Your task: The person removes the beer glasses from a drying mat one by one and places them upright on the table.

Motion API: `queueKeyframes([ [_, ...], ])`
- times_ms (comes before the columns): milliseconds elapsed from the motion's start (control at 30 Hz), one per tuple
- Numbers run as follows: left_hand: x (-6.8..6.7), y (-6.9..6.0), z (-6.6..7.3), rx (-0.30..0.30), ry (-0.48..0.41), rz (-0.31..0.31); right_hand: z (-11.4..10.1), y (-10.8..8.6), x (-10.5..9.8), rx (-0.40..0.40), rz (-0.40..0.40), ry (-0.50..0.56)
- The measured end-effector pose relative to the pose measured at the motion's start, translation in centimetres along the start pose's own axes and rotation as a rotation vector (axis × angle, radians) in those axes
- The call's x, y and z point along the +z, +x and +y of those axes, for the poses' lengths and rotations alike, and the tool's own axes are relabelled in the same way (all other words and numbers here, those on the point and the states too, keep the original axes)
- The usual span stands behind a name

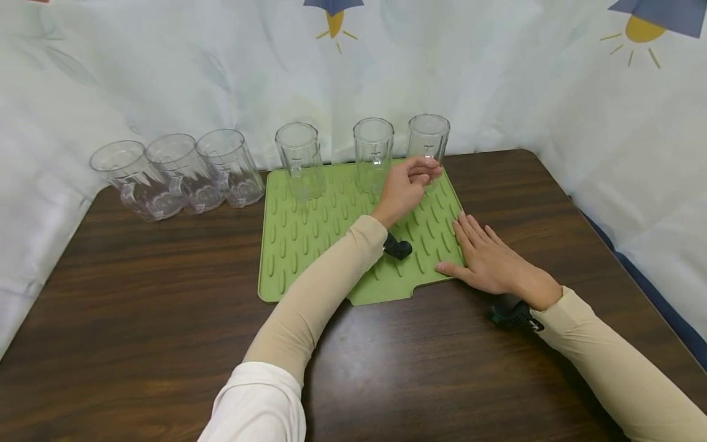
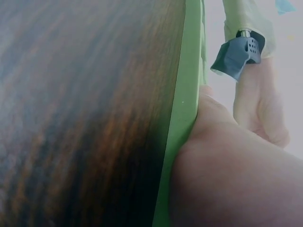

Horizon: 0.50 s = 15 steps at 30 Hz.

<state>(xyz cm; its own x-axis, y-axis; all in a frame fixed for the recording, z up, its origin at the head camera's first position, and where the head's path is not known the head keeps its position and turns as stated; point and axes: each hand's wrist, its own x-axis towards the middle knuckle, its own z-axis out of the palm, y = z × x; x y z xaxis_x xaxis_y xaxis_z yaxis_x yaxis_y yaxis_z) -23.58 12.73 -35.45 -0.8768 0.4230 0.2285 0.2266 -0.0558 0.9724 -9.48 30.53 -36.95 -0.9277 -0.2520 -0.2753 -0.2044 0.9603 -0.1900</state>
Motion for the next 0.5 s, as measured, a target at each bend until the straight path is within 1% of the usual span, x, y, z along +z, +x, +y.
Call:
queueKeyframes([
  [133,-0.1,-0.2,0.4,0.019,-0.027,0.014,-0.1,0.0,0.0,-0.002,0.000,0.000],
  [333,0.2,-0.6,1.1,0.028,-0.103,-0.006,-0.1,-0.1,-0.1,-0.003,-0.002,-0.001],
  [500,0.2,-1.0,1.6,0.036,-0.145,-0.002,-0.1,-0.1,-0.2,-0.008,-0.005,0.001],
])
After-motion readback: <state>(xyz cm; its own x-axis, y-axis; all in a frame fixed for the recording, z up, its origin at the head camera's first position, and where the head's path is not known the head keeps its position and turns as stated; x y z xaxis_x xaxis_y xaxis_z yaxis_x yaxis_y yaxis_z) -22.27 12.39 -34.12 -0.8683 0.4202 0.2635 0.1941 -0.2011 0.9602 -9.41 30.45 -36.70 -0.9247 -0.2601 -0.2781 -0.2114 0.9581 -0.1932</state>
